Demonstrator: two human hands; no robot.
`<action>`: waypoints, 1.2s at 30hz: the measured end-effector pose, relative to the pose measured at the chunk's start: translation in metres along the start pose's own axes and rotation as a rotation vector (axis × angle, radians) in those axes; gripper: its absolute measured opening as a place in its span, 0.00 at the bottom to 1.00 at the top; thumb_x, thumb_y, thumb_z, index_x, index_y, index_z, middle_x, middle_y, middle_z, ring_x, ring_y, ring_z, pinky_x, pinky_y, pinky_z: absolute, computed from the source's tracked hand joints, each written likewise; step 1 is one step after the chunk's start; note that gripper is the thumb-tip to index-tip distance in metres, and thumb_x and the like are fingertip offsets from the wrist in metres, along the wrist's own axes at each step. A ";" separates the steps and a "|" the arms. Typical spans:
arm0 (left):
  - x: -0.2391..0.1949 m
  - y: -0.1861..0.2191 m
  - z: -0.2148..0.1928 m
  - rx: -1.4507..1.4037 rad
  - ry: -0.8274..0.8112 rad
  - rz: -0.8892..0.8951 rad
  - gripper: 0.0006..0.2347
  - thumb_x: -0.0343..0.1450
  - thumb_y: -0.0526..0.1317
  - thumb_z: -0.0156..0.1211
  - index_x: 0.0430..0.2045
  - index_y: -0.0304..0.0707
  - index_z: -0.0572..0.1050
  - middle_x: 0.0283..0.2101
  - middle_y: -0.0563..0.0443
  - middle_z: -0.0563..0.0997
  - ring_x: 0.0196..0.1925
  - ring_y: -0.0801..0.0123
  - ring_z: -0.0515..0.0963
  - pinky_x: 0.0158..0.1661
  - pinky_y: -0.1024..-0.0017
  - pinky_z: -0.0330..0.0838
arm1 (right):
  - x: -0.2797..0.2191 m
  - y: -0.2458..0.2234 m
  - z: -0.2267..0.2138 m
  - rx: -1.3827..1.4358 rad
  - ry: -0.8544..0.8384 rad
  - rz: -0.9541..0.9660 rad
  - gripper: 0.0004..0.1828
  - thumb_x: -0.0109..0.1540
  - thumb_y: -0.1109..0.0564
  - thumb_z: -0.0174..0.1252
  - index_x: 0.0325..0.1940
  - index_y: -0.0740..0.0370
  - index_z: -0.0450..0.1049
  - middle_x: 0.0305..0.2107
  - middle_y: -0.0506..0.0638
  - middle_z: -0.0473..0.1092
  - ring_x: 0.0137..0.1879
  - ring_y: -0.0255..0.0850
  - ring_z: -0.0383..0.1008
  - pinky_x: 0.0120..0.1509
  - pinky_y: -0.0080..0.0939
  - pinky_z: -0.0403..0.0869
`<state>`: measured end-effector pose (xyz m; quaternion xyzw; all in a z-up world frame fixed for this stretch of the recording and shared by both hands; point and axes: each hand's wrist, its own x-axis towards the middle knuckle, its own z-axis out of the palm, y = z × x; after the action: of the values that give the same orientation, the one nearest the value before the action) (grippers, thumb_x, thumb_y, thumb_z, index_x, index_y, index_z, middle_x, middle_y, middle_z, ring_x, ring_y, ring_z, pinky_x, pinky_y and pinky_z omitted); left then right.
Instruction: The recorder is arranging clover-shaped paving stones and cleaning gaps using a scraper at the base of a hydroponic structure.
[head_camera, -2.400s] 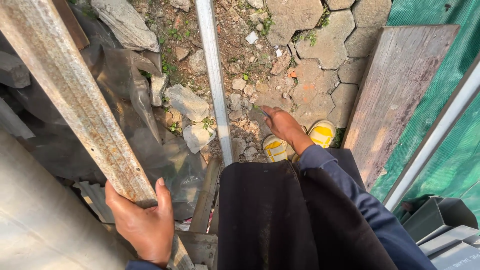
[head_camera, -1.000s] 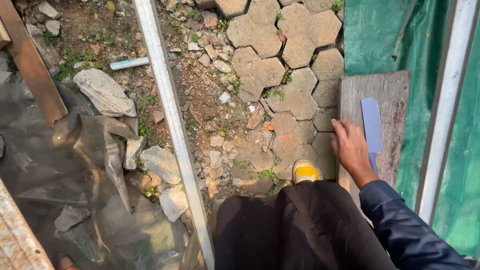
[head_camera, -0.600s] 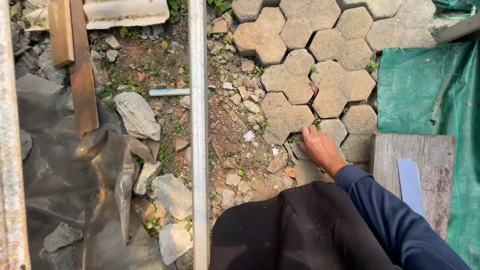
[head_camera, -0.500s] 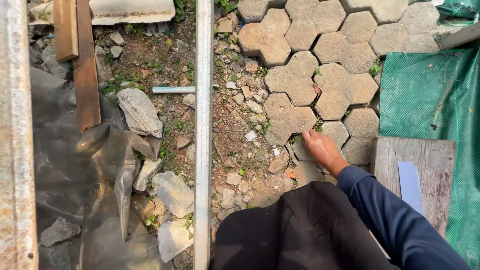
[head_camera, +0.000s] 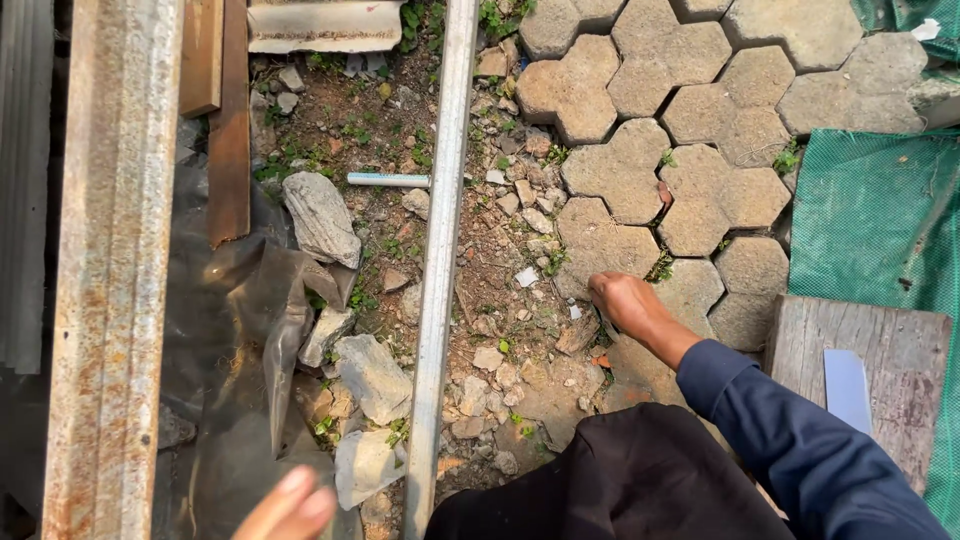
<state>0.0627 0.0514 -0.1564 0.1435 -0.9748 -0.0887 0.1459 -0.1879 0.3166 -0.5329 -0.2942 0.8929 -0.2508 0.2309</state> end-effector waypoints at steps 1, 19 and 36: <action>0.015 0.027 0.020 -0.001 0.001 0.026 0.30 0.69 0.43 0.67 0.64 0.32 0.60 0.58 0.33 0.74 0.62 0.47 0.75 0.62 0.52 0.70 | 0.008 -0.017 -0.005 0.088 -0.007 -0.033 0.07 0.62 0.57 0.60 0.38 0.64 0.75 0.35 0.60 0.75 0.44 0.59 0.77 0.48 0.56 0.76; 0.111 0.018 0.217 0.307 -0.266 -0.204 0.35 0.71 0.47 0.62 0.68 0.25 0.52 0.48 0.33 0.76 0.41 0.49 0.82 0.39 0.61 0.79 | 0.106 0.011 0.088 0.020 0.053 0.039 0.04 0.65 0.64 0.55 0.43 0.64 0.74 0.38 0.65 0.75 0.42 0.62 0.78 0.46 0.58 0.77; 0.101 0.013 0.218 0.230 -0.198 -0.169 0.33 0.72 0.45 0.62 0.66 0.23 0.54 0.47 0.33 0.77 0.42 0.51 0.82 0.39 0.63 0.80 | 0.110 -0.076 -0.016 0.521 -0.067 -0.248 0.26 0.65 0.56 0.59 0.66 0.67 0.64 0.59 0.64 0.65 0.60 0.55 0.72 0.63 0.52 0.71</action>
<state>-0.1009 0.0617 -0.3330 0.2313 -0.9726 -0.0022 0.0238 -0.2455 0.1977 -0.5051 -0.3401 0.7474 -0.4883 0.2955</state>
